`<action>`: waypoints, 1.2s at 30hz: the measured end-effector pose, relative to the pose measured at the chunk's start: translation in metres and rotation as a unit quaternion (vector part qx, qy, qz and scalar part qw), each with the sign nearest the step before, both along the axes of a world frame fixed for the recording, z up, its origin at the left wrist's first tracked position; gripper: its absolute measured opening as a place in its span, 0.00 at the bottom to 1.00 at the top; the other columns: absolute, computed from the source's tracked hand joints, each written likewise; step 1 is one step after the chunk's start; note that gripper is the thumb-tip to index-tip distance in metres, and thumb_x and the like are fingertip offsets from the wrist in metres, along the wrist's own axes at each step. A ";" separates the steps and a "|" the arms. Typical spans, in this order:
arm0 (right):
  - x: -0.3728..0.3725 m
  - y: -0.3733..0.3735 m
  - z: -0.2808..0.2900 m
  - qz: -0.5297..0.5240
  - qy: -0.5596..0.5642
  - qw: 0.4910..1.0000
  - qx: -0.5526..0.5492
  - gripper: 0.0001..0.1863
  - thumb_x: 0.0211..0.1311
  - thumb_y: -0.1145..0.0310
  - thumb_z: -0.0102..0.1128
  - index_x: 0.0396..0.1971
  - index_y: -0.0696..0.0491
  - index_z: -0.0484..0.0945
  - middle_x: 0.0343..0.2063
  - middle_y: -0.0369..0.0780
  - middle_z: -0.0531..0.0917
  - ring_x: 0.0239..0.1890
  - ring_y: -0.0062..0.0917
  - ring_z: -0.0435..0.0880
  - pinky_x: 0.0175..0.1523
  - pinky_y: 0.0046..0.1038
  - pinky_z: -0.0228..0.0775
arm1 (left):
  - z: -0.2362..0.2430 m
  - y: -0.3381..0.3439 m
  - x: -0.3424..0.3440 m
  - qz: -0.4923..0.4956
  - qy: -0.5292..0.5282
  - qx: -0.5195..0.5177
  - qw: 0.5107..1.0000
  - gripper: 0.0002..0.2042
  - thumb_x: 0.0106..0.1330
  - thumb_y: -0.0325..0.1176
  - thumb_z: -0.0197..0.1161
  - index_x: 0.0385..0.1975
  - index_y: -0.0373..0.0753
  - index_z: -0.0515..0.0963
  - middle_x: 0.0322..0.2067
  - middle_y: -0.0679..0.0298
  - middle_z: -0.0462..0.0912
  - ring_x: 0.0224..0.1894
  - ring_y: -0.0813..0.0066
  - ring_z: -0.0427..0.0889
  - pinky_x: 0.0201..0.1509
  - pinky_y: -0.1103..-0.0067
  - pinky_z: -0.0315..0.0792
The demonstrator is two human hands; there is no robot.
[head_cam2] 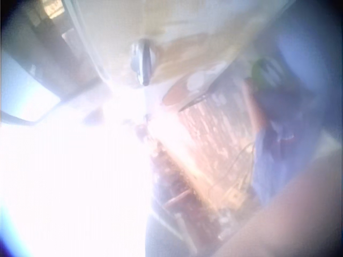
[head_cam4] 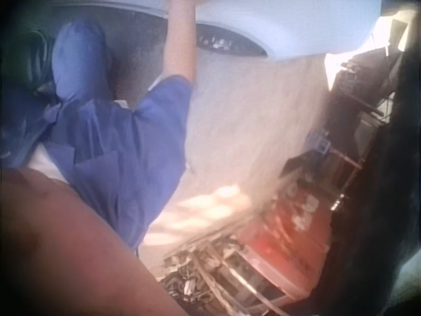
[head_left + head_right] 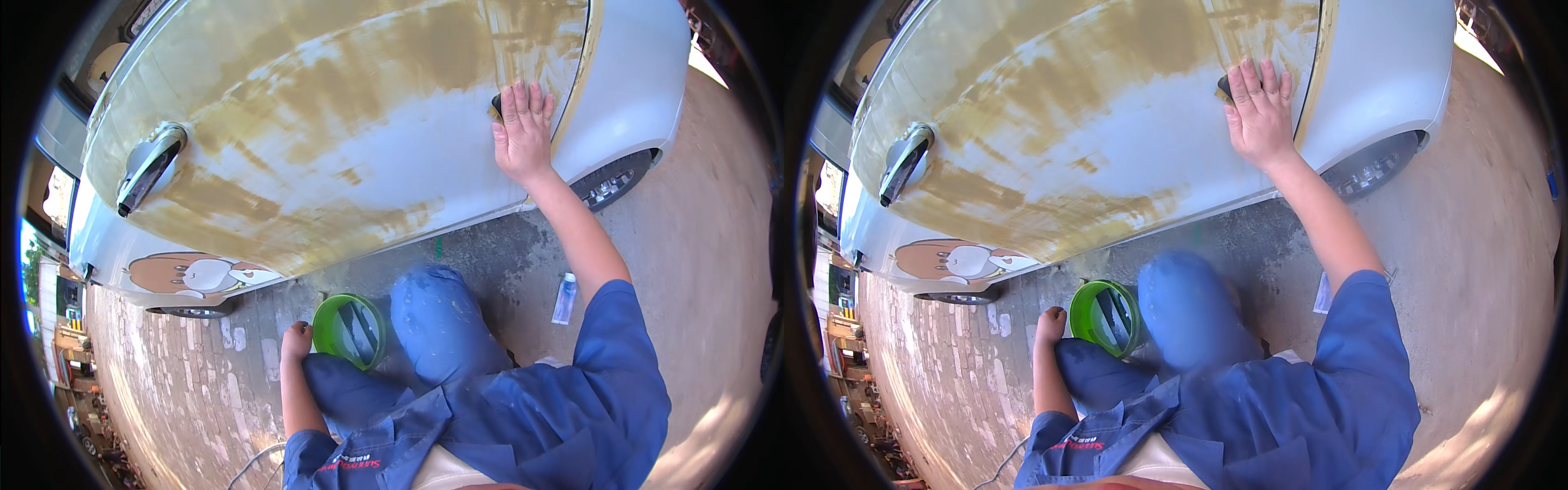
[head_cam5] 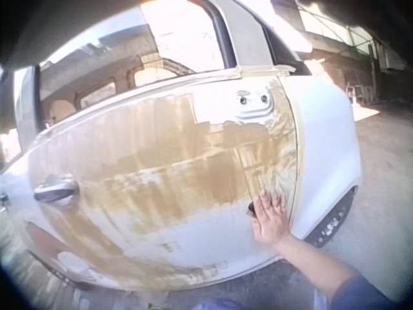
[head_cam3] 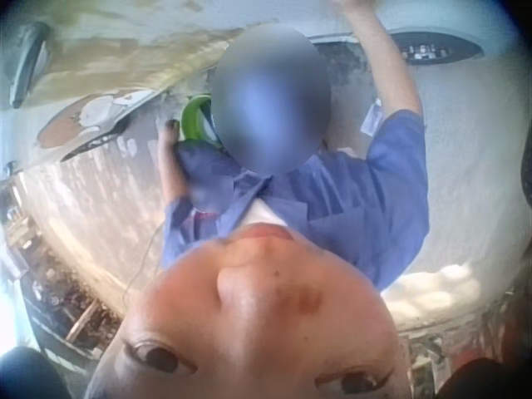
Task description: The person sands the surface of a white car door using a sanding block and a smaller sanding pad. They repeatedly dip the sanding block into a green bucket of water and wipe the door surface with their hand.
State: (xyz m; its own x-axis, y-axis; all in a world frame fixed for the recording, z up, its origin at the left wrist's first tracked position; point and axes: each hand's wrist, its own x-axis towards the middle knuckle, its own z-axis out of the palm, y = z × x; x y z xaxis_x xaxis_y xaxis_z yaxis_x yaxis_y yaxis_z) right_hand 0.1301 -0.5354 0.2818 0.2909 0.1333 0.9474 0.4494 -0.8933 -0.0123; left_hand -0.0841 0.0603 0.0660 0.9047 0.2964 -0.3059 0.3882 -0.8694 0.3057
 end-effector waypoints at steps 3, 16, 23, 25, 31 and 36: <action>0.029 -0.002 0.019 0.015 -0.014 1.000 0.010 0.31 0.73 0.62 0.49 0.75 0.48 0.62 0.77 0.40 0.59 0.80 0.43 0.49 0.79 0.55 0.31 | 0.002 -0.002 0.002 -0.028 -0.002 -0.026 0.999 0.19 0.66 0.40 0.60 0.48 0.32 0.84 0.40 0.43 0.87 0.45 0.47 0.88 0.51 0.63 0.80; 0.020 0.059 0.042 -0.020 0.062 0.997 0.029 0.35 0.71 0.56 0.53 0.77 0.41 0.60 0.79 0.35 0.54 0.82 0.38 0.42 0.79 0.53 0.20 | -0.001 -0.003 0.003 -0.013 0.016 -0.016 1.000 0.20 0.67 0.42 0.60 0.51 0.34 0.84 0.43 0.42 0.87 0.50 0.47 0.86 0.56 0.63 0.78; 0.006 0.084 0.007 0.008 0.046 0.998 0.050 0.34 0.71 0.57 0.52 0.76 0.43 0.61 0.78 0.36 0.56 0.81 0.40 0.45 0.79 0.56 0.23 | 0.001 -0.004 0.002 -0.033 0.041 -0.009 0.999 0.21 0.67 0.42 0.59 0.50 0.33 0.83 0.44 0.40 0.86 0.51 0.45 0.85 0.57 0.62 0.77; -0.005 0.082 -0.009 0.006 0.056 0.998 0.015 0.34 0.70 0.57 0.55 0.76 0.39 0.63 0.79 0.32 0.56 0.82 0.36 0.44 0.79 0.54 0.23 | 0.001 -0.004 0.000 -0.007 0.011 -0.023 1.000 0.20 0.67 0.42 0.59 0.50 0.33 0.83 0.43 0.40 0.86 0.51 0.45 0.85 0.57 0.62 0.77; 0.038 0.065 0.010 -0.036 0.081 0.996 -0.010 0.34 0.73 0.59 0.48 0.77 0.48 0.59 0.78 0.41 0.57 0.81 0.44 0.46 0.80 0.52 0.27 | 0.003 -0.005 -0.002 -0.032 0.037 -0.006 0.999 0.18 0.68 0.41 0.61 0.49 0.33 0.84 0.43 0.43 0.87 0.49 0.50 0.87 0.56 0.65 0.78; 0.007 0.108 0.002 0.049 -0.001 0.993 0.110 0.35 0.70 0.58 0.54 0.77 0.36 0.60 0.79 0.30 0.57 0.82 0.35 0.43 0.80 0.53 0.20 | 0.005 -0.007 -0.002 -0.012 0.025 -0.018 0.999 0.21 0.68 0.43 0.58 0.52 0.32 0.82 0.44 0.40 0.86 0.50 0.44 0.85 0.56 0.61 0.78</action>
